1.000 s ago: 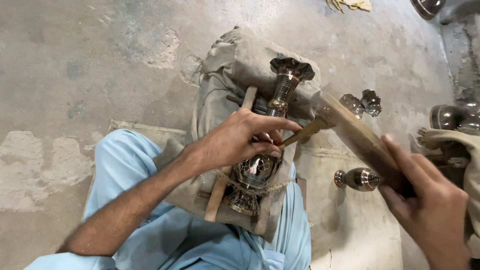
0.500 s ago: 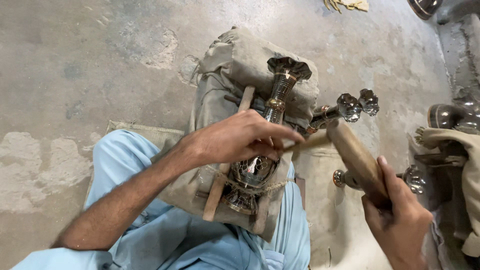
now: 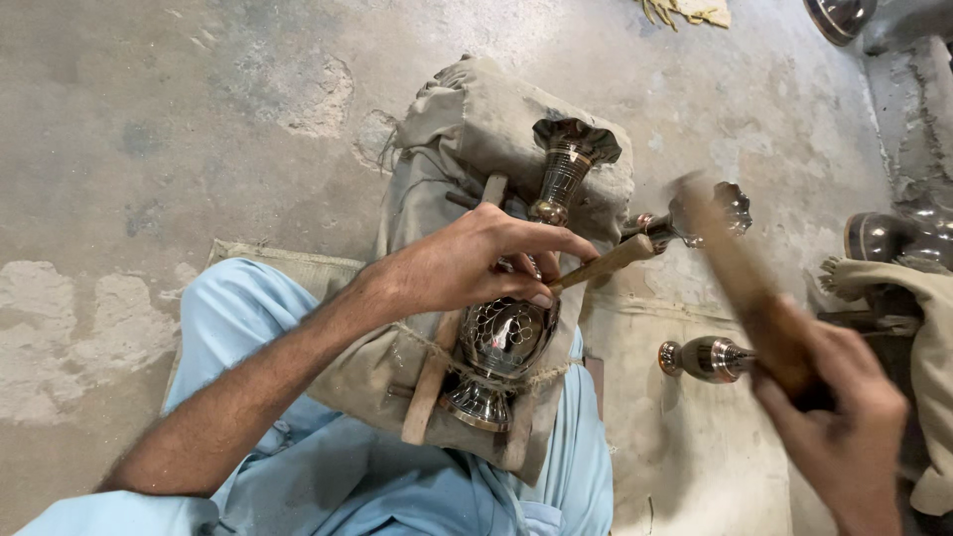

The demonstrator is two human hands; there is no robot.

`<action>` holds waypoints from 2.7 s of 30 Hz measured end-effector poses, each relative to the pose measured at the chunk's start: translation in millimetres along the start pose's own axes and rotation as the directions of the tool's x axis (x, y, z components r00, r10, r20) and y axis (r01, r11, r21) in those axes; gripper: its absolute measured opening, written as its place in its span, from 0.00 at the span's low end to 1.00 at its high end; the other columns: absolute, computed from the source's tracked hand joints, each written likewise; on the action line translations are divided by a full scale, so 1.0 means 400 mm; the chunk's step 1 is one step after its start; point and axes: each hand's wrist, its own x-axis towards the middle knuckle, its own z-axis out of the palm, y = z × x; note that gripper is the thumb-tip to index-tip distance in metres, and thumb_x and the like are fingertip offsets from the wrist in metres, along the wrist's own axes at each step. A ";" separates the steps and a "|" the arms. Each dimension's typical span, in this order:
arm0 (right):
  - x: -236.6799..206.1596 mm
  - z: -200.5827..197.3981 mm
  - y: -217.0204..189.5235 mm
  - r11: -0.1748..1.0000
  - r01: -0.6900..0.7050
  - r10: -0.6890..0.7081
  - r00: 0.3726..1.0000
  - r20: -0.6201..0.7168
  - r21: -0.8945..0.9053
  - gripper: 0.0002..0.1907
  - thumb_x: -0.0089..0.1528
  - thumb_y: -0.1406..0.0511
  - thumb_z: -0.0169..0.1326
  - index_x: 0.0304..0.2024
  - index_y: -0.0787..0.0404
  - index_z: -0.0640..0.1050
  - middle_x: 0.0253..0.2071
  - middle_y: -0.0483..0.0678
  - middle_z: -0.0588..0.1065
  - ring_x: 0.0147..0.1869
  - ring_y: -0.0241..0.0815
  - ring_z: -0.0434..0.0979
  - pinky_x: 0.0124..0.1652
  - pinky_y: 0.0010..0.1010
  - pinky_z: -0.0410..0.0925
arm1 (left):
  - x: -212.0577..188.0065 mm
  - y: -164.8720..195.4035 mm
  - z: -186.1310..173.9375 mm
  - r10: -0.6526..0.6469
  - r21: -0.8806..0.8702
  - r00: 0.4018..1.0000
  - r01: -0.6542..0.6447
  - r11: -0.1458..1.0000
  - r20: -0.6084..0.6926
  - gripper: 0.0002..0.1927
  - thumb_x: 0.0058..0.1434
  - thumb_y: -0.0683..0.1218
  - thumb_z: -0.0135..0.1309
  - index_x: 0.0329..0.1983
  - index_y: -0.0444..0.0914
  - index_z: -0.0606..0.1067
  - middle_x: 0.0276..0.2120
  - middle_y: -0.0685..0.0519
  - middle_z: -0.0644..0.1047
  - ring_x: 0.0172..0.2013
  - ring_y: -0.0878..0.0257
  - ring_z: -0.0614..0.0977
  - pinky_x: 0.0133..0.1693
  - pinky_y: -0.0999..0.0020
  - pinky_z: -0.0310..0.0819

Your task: The person sits on the floor and uses a wooden mallet to repeatedly strike a metal chisel placed against a silver-colored metal vase. The vase is held in a padded wooden jig between the legs. The person adjusts the chisel and rotates the vase to work on different areas of the surface.

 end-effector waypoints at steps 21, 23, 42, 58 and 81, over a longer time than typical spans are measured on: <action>0.241 -0.119 -0.098 0.986 0.071 -0.028 0.962 0.270 -0.151 0.42 0.52 0.74 0.64 0.71 0.61 0.73 0.46 0.56 0.80 0.37 0.46 0.83 0.43 0.38 0.79 | -0.077 0.038 0.024 -0.246 -0.218 0.937 0.193 0.957 -0.248 0.28 0.60 0.43 0.62 0.64 0.46 0.70 0.39 0.52 0.87 0.39 0.63 0.90 0.44 0.64 0.89; 0.279 -0.115 -0.105 0.998 0.064 -0.060 0.964 0.258 -0.007 0.39 0.53 0.74 0.60 0.68 0.65 0.71 0.45 0.57 0.79 0.40 0.44 0.83 0.43 0.38 0.78 | -0.087 0.043 0.032 -0.295 -0.300 0.914 0.210 0.931 -0.277 0.28 0.59 0.43 0.63 0.63 0.45 0.71 0.38 0.51 0.86 0.40 0.62 0.90 0.43 0.64 0.91; 0.504 -0.137 -0.313 0.779 0.521 -0.277 0.785 0.554 -0.349 0.33 0.60 0.71 0.59 0.68 0.50 0.74 0.41 0.45 0.82 0.26 0.37 0.83 0.40 0.28 0.80 | -0.152 0.076 0.108 -0.441 -0.545 0.706 0.093 0.833 -0.553 0.26 0.60 0.38 0.65 0.60 0.39 0.69 0.37 0.50 0.85 0.39 0.66 0.88 0.37 0.72 0.86; 0.510 -0.167 -0.297 0.797 0.572 -0.418 0.754 0.507 -0.195 0.43 0.49 0.76 0.59 0.69 0.57 0.75 0.39 0.49 0.81 0.34 0.38 0.84 0.42 0.32 0.78 | -0.161 0.069 0.119 -0.437 -0.572 0.696 0.045 0.819 -0.570 0.28 0.62 0.39 0.63 0.63 0.40 0.67 0.38 0.50 0.84 0.40 0.62 0.89 0.40 0.70 0.90; 0.295 -0.142 -0.212 0.995 0.096 -0.087 0.978 0.189 -0.039 0.36 0.59 0.75 0.60 0.70 0.67 0.67 0.45 0.60 0.75 0.36 0.46 0.79 0.37 0.36 0.75 | -0.141 0.057 0.073 -0.257 -0.397 0.863 0.073 0.915 -0.434 0.27 0.62 0.41 0.63 0.65 0.43 0.72 0.41 0.48 0.86 0.43 0.60 0.90 0.45 0.66 0.89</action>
